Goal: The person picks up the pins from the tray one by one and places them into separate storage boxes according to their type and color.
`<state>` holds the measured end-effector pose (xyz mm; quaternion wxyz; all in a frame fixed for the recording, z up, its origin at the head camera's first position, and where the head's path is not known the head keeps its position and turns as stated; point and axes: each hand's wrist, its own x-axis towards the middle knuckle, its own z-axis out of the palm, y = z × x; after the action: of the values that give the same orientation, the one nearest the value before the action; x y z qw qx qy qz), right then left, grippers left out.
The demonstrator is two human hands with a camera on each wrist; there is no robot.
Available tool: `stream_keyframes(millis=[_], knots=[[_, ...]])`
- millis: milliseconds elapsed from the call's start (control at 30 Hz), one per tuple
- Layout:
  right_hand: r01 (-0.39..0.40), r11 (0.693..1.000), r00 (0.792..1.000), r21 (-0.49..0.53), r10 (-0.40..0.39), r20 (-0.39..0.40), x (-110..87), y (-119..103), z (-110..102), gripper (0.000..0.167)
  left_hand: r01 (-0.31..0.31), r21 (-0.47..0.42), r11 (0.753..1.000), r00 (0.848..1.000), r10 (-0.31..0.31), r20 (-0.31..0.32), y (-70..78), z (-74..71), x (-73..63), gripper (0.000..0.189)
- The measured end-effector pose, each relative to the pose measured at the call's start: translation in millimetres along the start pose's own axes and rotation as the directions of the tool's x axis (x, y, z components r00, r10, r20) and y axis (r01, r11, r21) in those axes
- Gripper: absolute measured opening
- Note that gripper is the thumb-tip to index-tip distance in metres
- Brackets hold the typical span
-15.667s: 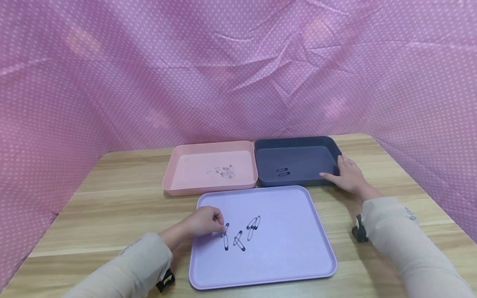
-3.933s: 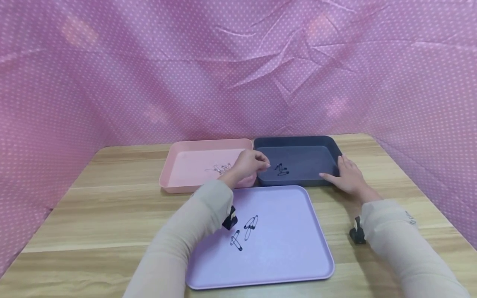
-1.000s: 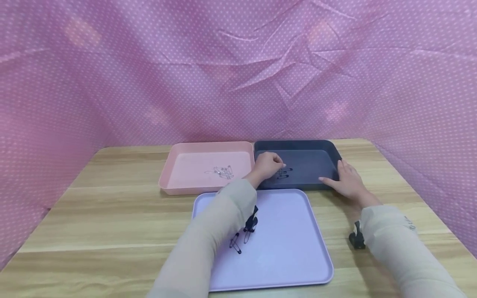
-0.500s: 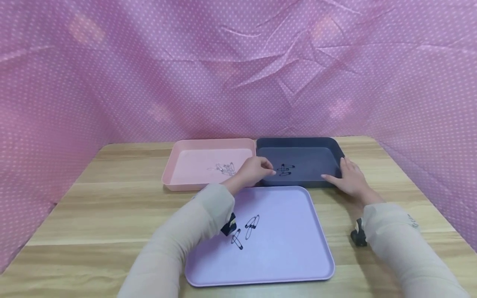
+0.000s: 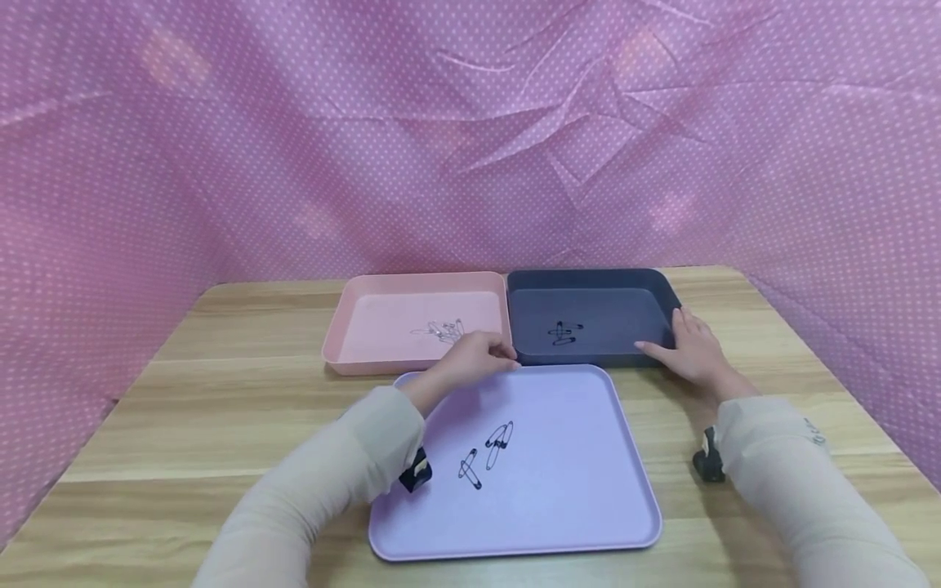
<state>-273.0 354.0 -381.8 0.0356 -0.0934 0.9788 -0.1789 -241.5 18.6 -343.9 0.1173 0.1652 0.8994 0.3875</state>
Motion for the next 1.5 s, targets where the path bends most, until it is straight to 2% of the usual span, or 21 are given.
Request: stream_keyframes(millis=[300,433,567,733,933,1167,1500], knots=[[0.002,1.000,1.000,0.007,-0.002,0.006,-0.5,-1,1,0.099,-0.019,-0.022,1.000,1.000,0.019,0.008,-8.5,-2.2,-27.7,0.017],[0.005,1.000,1.000,0.005,-0.005,0.002,-1.0,-1,1,0.098,-0.012,-0.030,0.999,0.999,0.013,0.032,-17.6,-0.8,-39.1,0.018],[0.008,1.000,1.000,0.002,-0.008,-0.006,-2.1,-2,0,0.098,0.010,-0.079,0.997,0.998,-0.005,0.061,-26.6,1.2,-49.3,0.019],[0.007,1.000,1.000,0.006,-0.007,-0.004,-3.4,-4,0,0.097,0.024,-0.114,0.993,0.995,-0.013,0.098,-31.4,1.5,-61.1,0.019],[0.007,1.000,1.000,0.017,-0.007,0.000,-4.4,-4,1,0.097,0.044,-0.114,0.993,0.991,-0.029,0.132,-31.0,1.6,-69.0,0.019],[0.005,1.000,1.000,0.020,-0.005,0.002,-4.8,-4,2,0.098,0.099,-0.081,0.992,0.981,-0.084,0.173,-31.8,1.7,-76.7,0.019],[0.014,1.000,1.000,0.017,-0.013,-0.020,-0.7,-2,-1,0.097,0.101,-0.006,0.995,0.978,-0.098,0.182,-32.8,1.4,-80.6,0.013]])
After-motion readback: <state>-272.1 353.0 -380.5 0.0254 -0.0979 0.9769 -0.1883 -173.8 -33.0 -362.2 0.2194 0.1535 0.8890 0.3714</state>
